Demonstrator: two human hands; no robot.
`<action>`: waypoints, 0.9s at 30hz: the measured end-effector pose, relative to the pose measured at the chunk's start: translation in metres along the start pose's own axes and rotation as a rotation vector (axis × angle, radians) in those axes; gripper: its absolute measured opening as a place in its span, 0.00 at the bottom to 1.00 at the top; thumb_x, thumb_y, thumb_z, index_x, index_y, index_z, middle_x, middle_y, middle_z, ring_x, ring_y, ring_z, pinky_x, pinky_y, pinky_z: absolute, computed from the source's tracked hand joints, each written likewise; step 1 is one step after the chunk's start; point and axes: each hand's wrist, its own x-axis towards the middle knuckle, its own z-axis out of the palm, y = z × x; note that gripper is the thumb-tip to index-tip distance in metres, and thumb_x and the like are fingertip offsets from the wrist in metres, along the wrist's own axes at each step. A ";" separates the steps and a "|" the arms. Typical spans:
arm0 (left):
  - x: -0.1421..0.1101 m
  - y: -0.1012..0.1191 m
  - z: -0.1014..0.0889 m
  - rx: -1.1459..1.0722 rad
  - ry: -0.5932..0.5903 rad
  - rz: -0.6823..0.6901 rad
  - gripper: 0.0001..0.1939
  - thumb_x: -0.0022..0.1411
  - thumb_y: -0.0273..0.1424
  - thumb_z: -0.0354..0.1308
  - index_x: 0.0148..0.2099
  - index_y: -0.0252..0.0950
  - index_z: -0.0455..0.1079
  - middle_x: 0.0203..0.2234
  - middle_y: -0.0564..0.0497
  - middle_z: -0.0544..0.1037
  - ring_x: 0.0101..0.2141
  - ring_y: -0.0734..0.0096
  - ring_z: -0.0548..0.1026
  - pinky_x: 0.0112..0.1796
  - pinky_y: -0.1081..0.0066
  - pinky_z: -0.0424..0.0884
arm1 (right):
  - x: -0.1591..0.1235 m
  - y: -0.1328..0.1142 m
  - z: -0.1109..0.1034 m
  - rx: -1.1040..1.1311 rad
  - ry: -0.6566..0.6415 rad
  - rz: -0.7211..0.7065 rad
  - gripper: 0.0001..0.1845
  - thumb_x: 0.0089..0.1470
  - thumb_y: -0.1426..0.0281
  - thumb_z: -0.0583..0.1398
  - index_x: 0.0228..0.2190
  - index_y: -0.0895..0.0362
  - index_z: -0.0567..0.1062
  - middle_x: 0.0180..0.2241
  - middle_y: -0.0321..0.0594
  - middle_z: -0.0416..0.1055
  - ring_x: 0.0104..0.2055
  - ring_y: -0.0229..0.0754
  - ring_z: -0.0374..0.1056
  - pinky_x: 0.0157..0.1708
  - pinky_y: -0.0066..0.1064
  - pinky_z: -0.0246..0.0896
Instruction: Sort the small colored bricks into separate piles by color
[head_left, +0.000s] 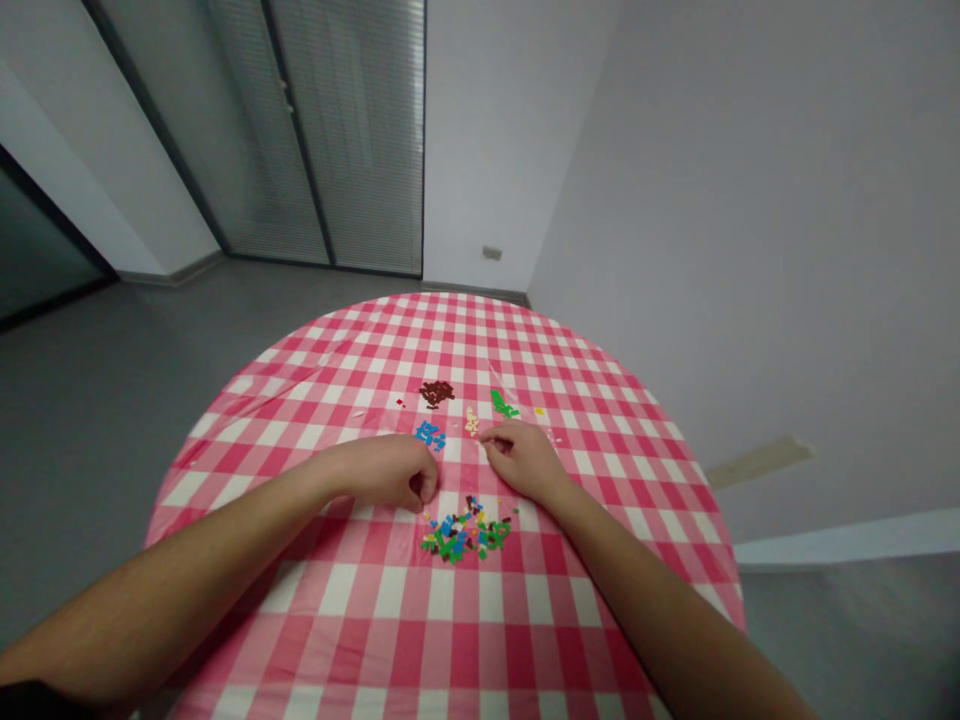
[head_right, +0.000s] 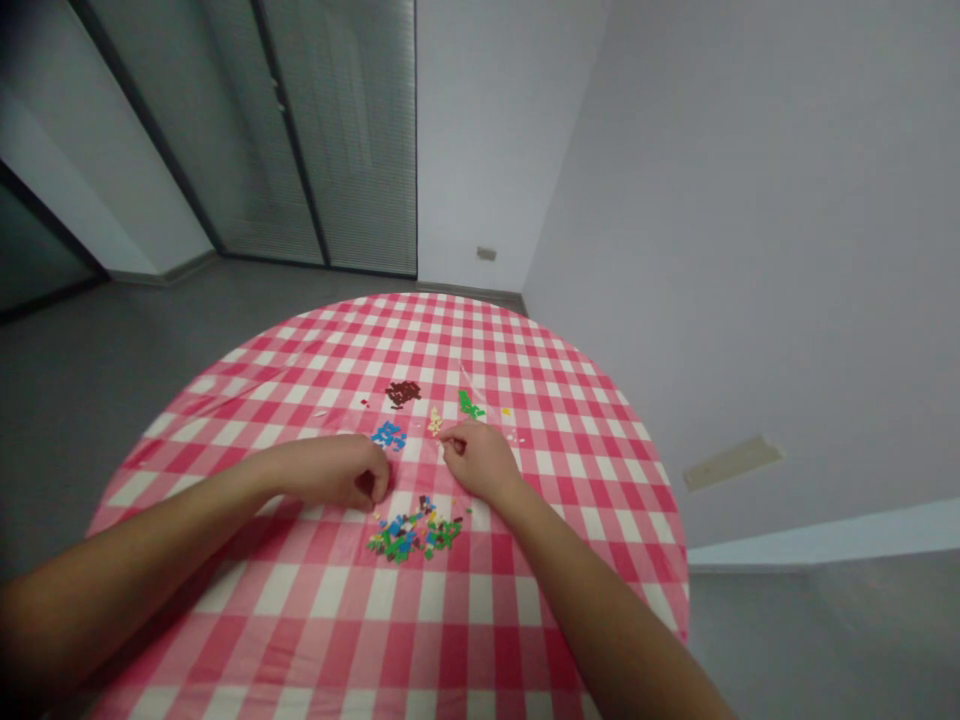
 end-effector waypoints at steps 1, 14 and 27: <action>0.000 0.000 0.000 0.006 0.001 0.002 0.10 0.45 0.18 0.57 0.25 0.38 0.74 0.20 0.57 0.74 0.21 0.75 0.68 0.24 0.76 0.59 | 0.000 0.000 0.000 -0.014 -0.004 -0.024 0.14 0.51 0.77 0.59 0.35 0.54 0.83 0.34 0.40 0.80 0.35 0.43 0.74 0.38 0.33 0.67; 0.006 0.002 -0.010 -0.264 0.284 -0.026 0.04 0.52 0.26 0.58 0.31 0.35 0.74 0.24 0.54 0.75 0.25 0.75 0.69 0.28 0.74 0.63 | -0.002 -0.004 0.000 -0.300 -0.093 -0.111 0.14 0.60 0.73 0.57 0.42 0.52 0.82 0.35 0.42 0.79 0.38 0.46 0.72 0.34 0.35 0.65; 0.027 -0.009 0.010 -0.714 0.514 -0.054 0.10 0.47 0.29 0.66 0.28 0.34 0.66 0.22 0.55 0.75 0.24 0.77 0.71 0.27 0.75 0.64 | -0.008 -0.024 0.003 0.135 0.132 -0.415 0.08 0.60 0.69 0.60 0.37 0.56 0.81 0.27 0.40 0.75 0.29 0.39 0.68 0.29 0.29 0.63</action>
